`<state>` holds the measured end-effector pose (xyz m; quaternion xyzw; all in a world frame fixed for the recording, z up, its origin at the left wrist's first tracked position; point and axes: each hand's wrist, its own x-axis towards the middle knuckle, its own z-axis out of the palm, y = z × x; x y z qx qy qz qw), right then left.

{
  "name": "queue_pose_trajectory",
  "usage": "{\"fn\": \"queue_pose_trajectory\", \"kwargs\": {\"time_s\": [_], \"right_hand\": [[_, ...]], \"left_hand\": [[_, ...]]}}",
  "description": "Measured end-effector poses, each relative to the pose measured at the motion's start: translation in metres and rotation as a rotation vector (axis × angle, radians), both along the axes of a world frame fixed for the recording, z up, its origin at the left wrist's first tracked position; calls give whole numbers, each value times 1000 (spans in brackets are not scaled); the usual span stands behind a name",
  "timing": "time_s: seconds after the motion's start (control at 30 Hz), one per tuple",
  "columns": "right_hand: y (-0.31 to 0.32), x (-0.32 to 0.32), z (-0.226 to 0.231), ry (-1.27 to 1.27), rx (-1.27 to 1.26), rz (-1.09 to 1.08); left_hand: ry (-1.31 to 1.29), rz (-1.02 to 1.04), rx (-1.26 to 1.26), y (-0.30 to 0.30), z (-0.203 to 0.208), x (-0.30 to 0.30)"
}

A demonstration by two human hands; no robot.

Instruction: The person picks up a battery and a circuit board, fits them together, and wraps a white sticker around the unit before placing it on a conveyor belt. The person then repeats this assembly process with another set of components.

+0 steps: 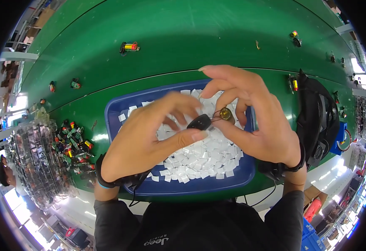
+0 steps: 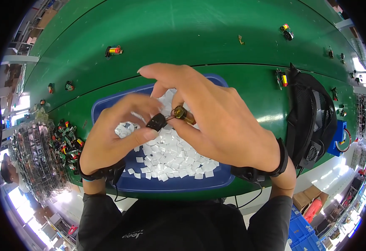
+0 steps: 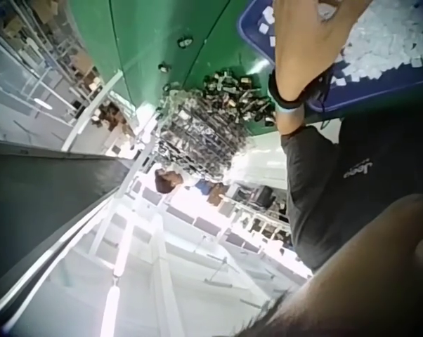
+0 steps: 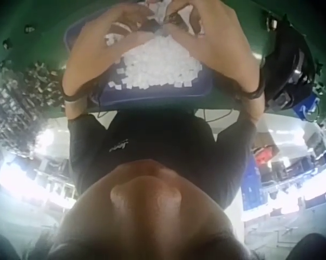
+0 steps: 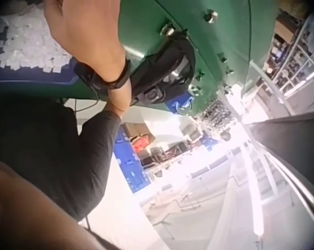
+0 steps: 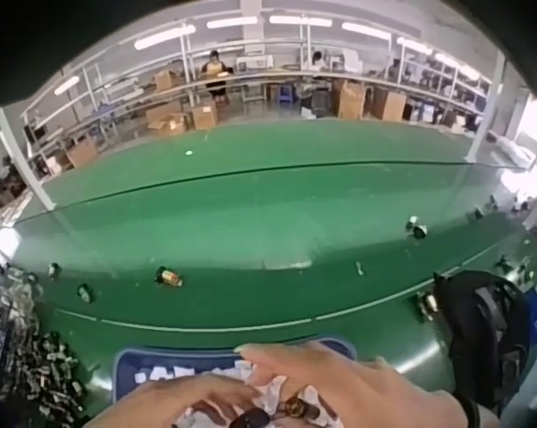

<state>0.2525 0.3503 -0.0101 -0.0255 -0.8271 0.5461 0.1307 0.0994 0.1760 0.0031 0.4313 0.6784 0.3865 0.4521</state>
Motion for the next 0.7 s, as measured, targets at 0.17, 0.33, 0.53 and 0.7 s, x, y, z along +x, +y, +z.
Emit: {"fn": "queue_pose_trajectory", "kwargs": {"time_s": [0.17,0.33,0.53,0.7], "right_hand": [[5,-4,2,133,321,-149],[5,3,16,65,486,-285],[-5,4,6,-97,156,-195],[-7,2,-4,-52,142,-211]], "left_hand": [[-208,34,-75,-4,-1,3],[-553,189,3,-2,-9,-8],[-524,161,26,-2,-15,-11],[-420,200,39,0,-11,-5]]}}
